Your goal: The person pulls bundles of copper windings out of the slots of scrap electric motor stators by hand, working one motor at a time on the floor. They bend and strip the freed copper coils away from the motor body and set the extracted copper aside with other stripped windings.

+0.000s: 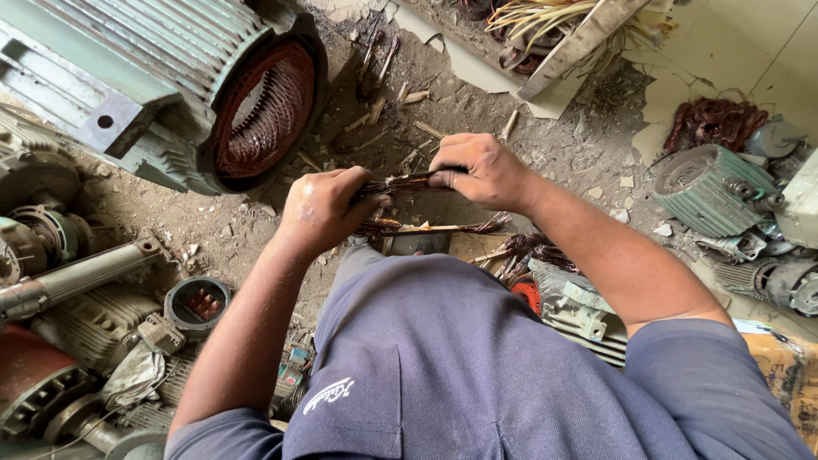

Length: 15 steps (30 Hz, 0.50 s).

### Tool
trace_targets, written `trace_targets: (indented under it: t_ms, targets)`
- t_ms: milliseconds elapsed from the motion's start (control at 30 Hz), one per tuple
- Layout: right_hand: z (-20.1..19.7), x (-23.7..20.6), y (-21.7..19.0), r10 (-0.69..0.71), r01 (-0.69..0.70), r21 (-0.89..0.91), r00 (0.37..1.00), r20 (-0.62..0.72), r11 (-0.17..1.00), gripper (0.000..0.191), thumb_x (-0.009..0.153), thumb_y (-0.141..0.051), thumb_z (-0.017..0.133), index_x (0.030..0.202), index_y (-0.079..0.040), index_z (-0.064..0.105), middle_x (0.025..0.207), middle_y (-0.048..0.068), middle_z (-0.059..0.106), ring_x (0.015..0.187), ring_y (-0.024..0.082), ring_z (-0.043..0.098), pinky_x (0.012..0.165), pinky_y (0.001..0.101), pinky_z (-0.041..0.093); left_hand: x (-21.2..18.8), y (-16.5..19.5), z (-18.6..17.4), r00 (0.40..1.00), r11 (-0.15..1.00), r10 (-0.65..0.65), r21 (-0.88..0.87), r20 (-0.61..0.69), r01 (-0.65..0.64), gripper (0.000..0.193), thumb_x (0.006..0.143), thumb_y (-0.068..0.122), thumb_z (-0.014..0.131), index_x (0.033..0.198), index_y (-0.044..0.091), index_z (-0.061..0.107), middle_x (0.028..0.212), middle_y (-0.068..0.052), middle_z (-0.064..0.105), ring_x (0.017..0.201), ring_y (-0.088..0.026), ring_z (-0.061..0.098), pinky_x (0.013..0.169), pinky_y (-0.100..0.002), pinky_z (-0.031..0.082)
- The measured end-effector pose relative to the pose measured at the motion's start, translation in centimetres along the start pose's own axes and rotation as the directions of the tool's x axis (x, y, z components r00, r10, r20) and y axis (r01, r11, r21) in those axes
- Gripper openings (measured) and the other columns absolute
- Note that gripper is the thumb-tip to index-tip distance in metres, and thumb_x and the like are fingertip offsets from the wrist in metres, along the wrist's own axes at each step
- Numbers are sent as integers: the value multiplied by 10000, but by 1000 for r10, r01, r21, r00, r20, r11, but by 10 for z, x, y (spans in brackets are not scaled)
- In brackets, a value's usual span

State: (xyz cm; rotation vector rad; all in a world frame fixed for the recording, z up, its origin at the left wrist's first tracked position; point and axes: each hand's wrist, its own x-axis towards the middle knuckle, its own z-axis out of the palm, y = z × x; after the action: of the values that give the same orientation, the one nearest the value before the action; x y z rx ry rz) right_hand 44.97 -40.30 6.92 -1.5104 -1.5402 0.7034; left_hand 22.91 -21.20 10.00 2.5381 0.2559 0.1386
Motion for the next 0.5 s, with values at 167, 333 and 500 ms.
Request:
trace_targets:
  t_ms: [167, 333, 500]
  targets:
    - [4, -1, 6, 41, -38, 39, 997, -73, 999, 102, 916, -76, 734, 915, 17, 693, 862, 130, 687, 814, 262, 680, 735, 373, 523, 2, 0, 9, 1000, 997, -3, 73, -7, 3, 353, 917, 427, 757, 926, 95, 636, 775, -104, 673, 697, -338, 682, 561, -456, 513]
    - [6, -2, 10, 53, -50, 38, 994, -93, 998, 92, 907, -71, 733, 903, 16, 704, 852, 126, 695, 798, 251, 681, 725, 367, 522, 3, -2, 11, 1000, 989, 24, 146, 1, -24, 362, 923, 433, 758, 899, 98, 624, 760, -94, 664, 690, -323, 681, 554, -444, 518]
    - [11, -5, 18, 174, -167, 86, 982, -75, 982, 97, 910, -104, 753, 893, -10, 733, 818, 88, 712, 765, 189, 672, 704, 347, 525, 2, -3, 10, 998, 992, 63, 110, -30, -59, 335, 903, 415, 770, 953, 106, 650, 776, -71, 680, 679, -290, 687, 544, -423, 525]
